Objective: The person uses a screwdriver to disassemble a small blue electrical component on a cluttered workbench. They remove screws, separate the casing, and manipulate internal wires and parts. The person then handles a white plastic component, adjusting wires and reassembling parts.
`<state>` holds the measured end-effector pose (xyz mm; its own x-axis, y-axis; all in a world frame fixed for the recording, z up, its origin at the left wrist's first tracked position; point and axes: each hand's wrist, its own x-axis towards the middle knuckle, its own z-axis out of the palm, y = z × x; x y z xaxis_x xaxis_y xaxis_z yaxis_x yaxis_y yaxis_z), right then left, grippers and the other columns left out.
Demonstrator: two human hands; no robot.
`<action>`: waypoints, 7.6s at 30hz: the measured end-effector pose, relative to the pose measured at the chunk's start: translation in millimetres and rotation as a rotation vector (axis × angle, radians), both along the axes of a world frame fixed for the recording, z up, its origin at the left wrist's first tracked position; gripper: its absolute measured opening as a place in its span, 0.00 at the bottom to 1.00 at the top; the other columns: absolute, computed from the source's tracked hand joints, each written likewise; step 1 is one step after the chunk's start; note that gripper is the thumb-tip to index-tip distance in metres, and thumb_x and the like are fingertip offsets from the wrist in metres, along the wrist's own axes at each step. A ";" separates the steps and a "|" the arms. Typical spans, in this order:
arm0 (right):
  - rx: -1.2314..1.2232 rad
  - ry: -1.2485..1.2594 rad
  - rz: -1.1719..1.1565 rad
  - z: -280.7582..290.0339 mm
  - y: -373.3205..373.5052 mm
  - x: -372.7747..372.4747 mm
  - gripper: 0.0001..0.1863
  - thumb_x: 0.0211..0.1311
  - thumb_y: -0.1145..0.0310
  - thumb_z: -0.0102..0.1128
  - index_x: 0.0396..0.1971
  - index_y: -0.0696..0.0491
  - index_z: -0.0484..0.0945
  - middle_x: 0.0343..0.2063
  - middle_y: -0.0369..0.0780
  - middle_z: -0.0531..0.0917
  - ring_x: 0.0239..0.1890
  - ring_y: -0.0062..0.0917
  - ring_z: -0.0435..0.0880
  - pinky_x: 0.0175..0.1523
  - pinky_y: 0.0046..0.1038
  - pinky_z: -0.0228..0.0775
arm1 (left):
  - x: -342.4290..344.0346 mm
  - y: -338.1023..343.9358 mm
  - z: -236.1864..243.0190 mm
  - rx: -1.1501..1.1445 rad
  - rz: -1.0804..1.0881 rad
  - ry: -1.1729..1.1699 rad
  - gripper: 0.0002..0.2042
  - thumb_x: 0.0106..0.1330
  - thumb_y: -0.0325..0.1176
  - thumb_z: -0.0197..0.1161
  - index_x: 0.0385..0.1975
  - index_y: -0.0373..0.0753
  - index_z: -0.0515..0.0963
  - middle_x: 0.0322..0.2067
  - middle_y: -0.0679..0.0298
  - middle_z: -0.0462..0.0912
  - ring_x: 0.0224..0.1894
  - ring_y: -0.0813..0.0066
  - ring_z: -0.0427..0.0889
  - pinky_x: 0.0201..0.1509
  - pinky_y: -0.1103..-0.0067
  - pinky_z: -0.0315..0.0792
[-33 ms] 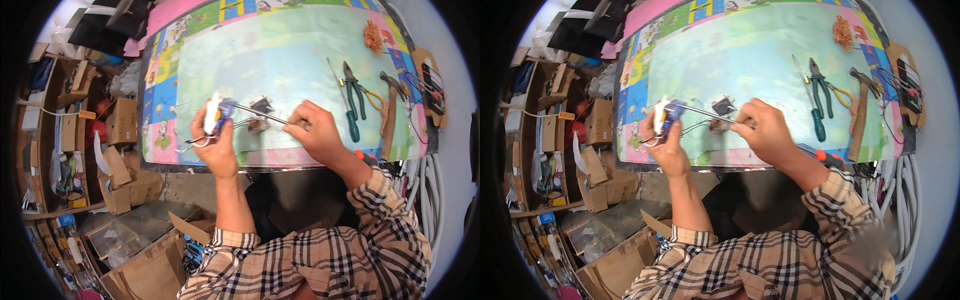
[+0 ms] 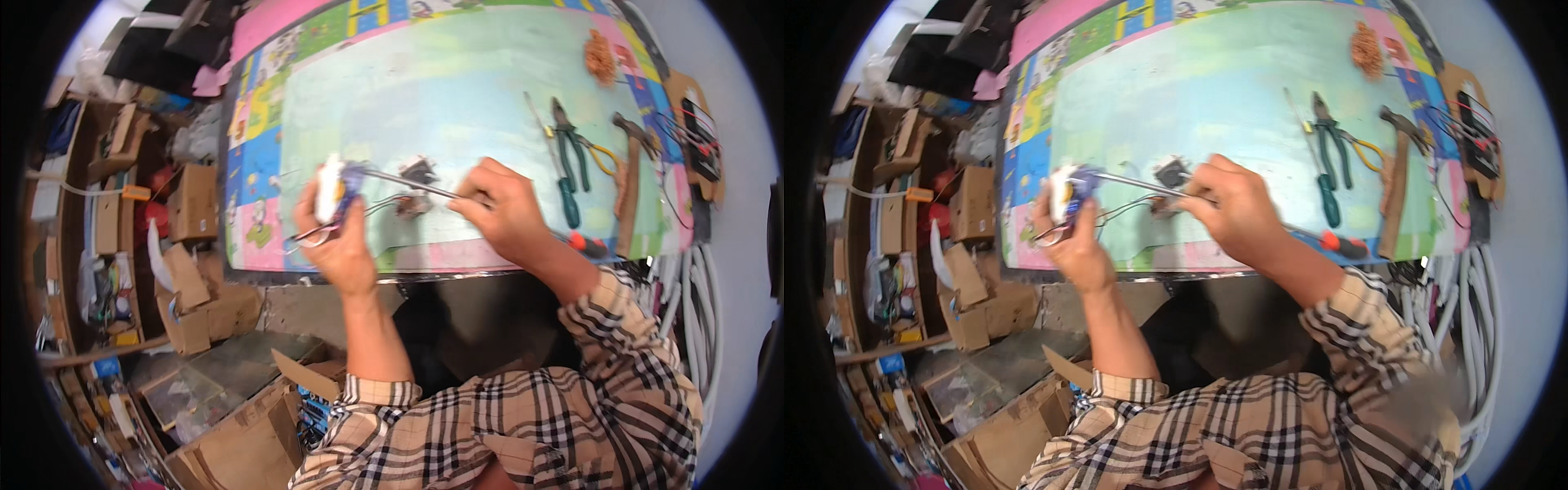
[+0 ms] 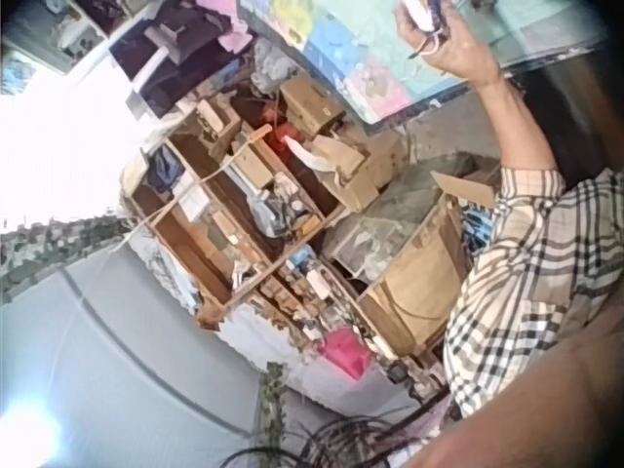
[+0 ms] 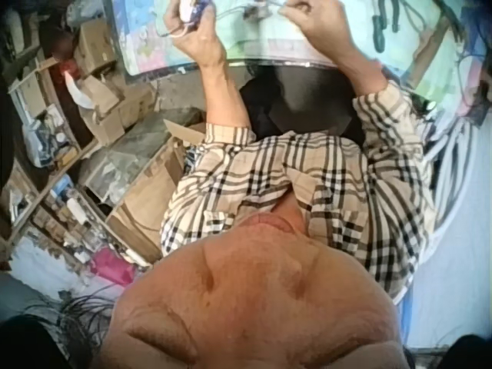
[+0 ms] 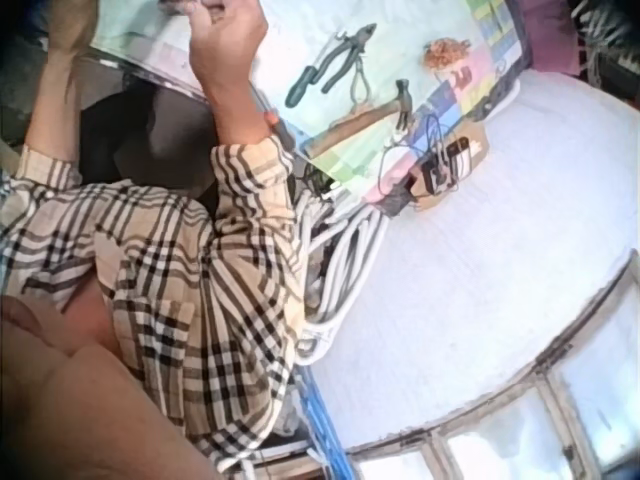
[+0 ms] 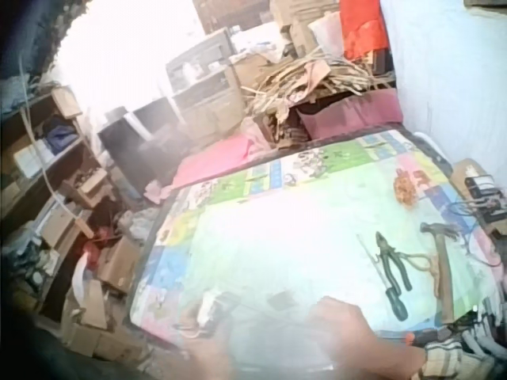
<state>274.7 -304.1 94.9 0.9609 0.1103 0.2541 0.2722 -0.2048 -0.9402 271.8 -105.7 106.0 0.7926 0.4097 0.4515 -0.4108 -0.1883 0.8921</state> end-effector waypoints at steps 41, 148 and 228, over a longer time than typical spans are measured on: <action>-0.085 -0.269 0.001 -47.5 2.2 6.5 0.08 0.60 0.69 0.59 0.39 0.50 0.80 0.28 0.44 0.76 0.30 0.42 0.78 0.35 0.37 0.72 | 1.9 -4.1 4.1 -0.154 -0.017 -0.048 0.19 0.63 0.18 0.57 0.54 0.32 0.69 0.47 0.58 0.77 0.47 0.71 0.77 0.54 0.76 0.72; -0.115 0.014 -0.118 54.0 -49.6 -39.5 0.14 0.70 0.61 0.50 0.34 0.56 0.78 0.18 0.30 0.72 0.17 0.09 0.67 0.21 0.14 0.53 | -7.9 26.4 9.3 -0.336 0.155 -0.098 0.26 0.53 0.15 0.63 0.55 0.32 0.69 0.47 0.61 0.78 0.46 0.74 0.77 0.53 0.80 0.71; 0.090 -0.148 -0.500 83.0 -67.2 -41.5 0.16 0.72 0.55 0.45 0.30 0.52 0.70 0.15 0.28 0.66 0.11 0.06 0.54 0.14 0.12 0.42 | -7.7 83.2 -2.7 -0.633 0.293 -0.327 0.18 0.56 0.18 0.64 0.44 0.37 0.67 0.42 0.61 0.76 0.43 0.74 0.77 0.50 0.77 0.73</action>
